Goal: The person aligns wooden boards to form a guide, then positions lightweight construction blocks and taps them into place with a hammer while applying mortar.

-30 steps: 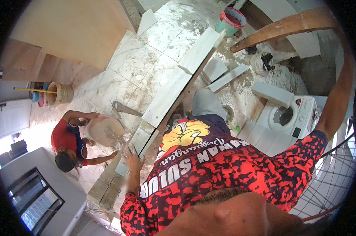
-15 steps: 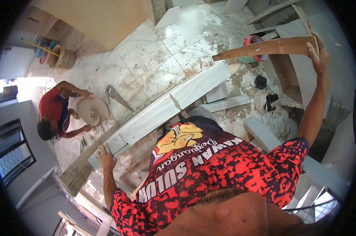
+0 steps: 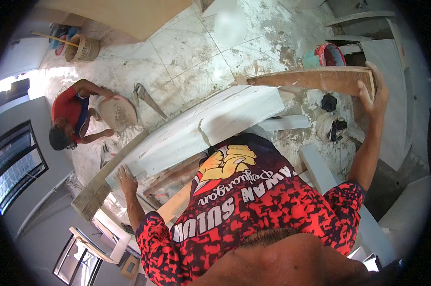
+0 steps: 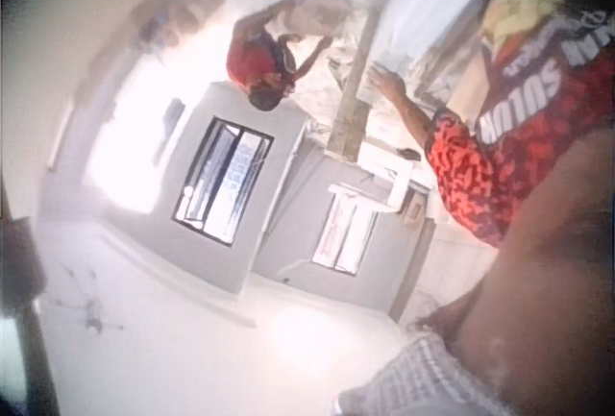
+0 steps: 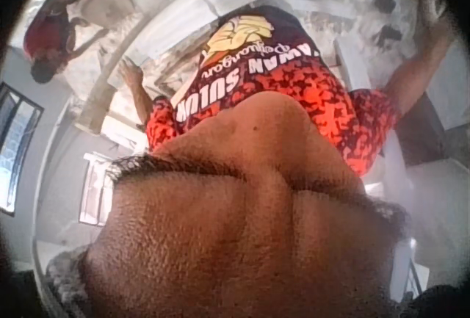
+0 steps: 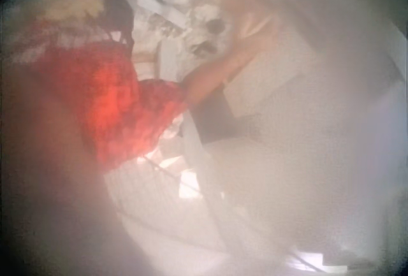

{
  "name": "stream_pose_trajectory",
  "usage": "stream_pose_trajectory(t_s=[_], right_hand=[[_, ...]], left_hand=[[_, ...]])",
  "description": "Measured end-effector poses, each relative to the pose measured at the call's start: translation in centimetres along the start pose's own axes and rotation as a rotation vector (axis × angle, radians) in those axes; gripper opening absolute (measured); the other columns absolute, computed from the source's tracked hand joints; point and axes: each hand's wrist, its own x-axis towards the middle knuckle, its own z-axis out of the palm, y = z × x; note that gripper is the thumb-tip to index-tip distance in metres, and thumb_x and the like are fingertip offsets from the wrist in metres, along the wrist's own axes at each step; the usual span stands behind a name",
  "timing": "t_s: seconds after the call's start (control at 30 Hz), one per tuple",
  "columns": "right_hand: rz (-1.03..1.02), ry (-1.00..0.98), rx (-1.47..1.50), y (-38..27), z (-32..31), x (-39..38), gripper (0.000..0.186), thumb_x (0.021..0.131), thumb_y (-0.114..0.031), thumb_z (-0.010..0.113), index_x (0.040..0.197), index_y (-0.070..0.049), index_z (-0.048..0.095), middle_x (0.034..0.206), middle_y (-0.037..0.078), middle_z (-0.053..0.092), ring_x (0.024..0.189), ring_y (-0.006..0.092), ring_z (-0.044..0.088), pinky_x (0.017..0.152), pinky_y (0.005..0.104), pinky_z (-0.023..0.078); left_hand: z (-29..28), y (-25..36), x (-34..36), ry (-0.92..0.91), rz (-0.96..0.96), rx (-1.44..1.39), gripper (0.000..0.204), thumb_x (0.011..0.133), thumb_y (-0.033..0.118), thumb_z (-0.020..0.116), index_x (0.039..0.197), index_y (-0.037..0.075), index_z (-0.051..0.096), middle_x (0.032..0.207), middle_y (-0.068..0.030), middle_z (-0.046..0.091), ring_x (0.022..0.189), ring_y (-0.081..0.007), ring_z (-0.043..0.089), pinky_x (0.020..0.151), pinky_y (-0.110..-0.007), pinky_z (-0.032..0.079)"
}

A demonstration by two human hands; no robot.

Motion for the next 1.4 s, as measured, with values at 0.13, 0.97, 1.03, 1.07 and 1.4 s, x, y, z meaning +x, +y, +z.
stream_pose_trajectory(t_s=[0.13, 0.97, 1.03, 1.07, 1.4], right_hand=[[-0.023, -0.073, 0.026, -0.7, 2.1, -2.0, 0.048, 0.078, -0.022, 0.063, 0.118, 0.001, 0.051, 0.109, 0.018, 0.058, 0.100, 0.0276, 0.057, 0.087, 0.0354, 0.043], [0.068, -0.104, 0.020, -4.5, 2.9, -9.5, 0.046, 0.072, -0.016, 0.067, 0.112, 0.001, 0.053, 0.105, 0.020, 0.059, 0.094, 0.0283, 0.060, 0.084, 0.0354, 0.046], [0.058, -0.090, 0.084, -5.0, 3.5, -9.9, 0.046, 0.070, -0.013, 0.068, 0.110, 0.001, 0.053, 0.104, 0.020, 0.060, 0.094, 0.0282, 0.060, 0.083, 0.0346, 0.046], [0.048, -0.082, 0.081, -5.0, 3.6, -10.1, 0.046, 0.069, -0.013, 0.068, 0.110, 0.001, 0.053, 0.104, 0.020, 0.060, 0.093, 0.0283, 0.060, 0.083, 0.0346, 0.046], [0.043, -0.078, 0.083, -6.8, 3.9, -10.5, 0.048, 0.068, -0.018, 0.069, 0.109, 0.002, 0.054, 0.101, 0.020, 0.061, 0.089, 0.0296, 0.062, 0.080, 0.0343, 0.048]], left_hand=[[0.2, -1.2, -3.0, -0.077, -0.065, 0.066, 0.092, 0.063, 0.010, 0.065, 0.140, 0.002, 0.017, 0.143, -0.0174, 0.023, 0.134, -0.0343, 0.019, 0.110, -0.051, 0.009], [1.4, -1.5, -4.0, -0.027, -0.033, -0.027, 0.081, 0.068, 0.009, 0.059, 0.138, -0.002, 0.020, 0.143, -0.0175, 0.021, 0.135, -0.0341, 0.016, 0.110, -0.051, 0.007], [2.1, -2.2, -4.6, -0.018, -0.047, -0.047, 0.083, 0.068, 0.009, 0.060, 0.139, -0.001, 0.019, 0.144, -0.0173, 0.020, 0.135, -0.0333, 0.016, 0.110, -0.051, 0.007], [2.4, -2.3, -4.8, -0.010, -0.036, -0.035, 0.083, 0.068, 0.010, 0.061, 0.139, -0.001, 0.019, 0.144, -0.0171, 0.020, 0.135, -0.0331, 0.015, 0.110, -0.051, 0.007], [1.9, -1.3, -4.8, -0.073, -0.055, -0.010, 0.088, 0.068, 0.015, 0.065, 0.140, 0.001, 0.016, 0.145, -0.0168, 0.019, 0.136, -0.0344, 0.013, 0.109, -0.052, 0.009]])
